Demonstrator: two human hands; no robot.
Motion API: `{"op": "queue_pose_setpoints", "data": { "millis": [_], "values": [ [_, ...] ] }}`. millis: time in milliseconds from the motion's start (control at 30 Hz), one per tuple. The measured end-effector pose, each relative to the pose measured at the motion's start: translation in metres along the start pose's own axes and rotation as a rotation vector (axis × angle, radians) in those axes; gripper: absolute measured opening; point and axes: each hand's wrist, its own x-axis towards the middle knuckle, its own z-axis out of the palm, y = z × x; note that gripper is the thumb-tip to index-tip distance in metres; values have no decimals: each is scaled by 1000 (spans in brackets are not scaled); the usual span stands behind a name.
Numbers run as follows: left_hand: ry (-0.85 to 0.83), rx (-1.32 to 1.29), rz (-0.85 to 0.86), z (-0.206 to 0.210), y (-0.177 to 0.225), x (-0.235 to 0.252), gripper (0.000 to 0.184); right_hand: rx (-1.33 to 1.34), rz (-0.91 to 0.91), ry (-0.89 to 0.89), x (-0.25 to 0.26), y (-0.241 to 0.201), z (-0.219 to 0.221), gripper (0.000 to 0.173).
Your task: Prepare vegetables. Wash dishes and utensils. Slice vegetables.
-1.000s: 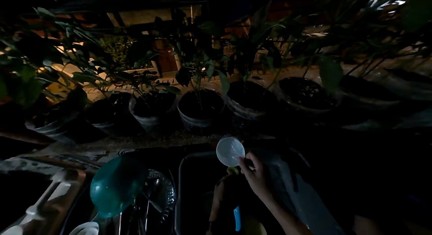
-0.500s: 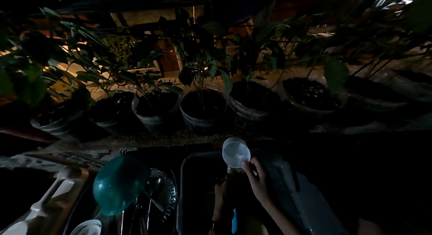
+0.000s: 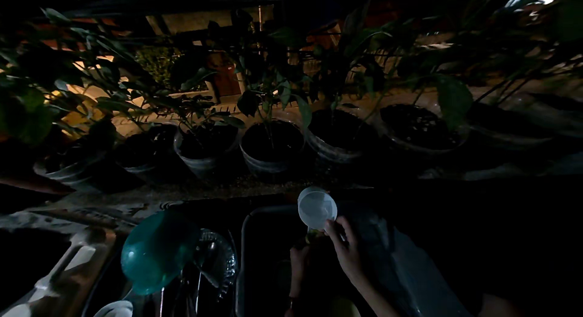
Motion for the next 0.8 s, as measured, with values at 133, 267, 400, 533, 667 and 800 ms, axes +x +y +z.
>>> {"op": "queue_pose_setpoints", "data": {
  "millis": [133,267,400,533,667,800],
  "values": [
    [14,17,-22,5,-3,5,17,34,40,7,-1,-6,1,27],
    [47,-5,-52,14,-1,-1,14,-14,48,1,-2,-10,0,26],
    [64,-26,-55,18,2,-4,15,-54,35,11,-3,-6,0,26],
    [40,-62,-95,16,0,-5,15,-69,49,-13,-1,-9,-1,26],
    [66,10,-80,19,2,1,15,-51,20,6,-2,-4,-1,24],
    [60,-48,-45,18,2,7,15,72,0,15,-2,8,-2,26]
  ]
}}
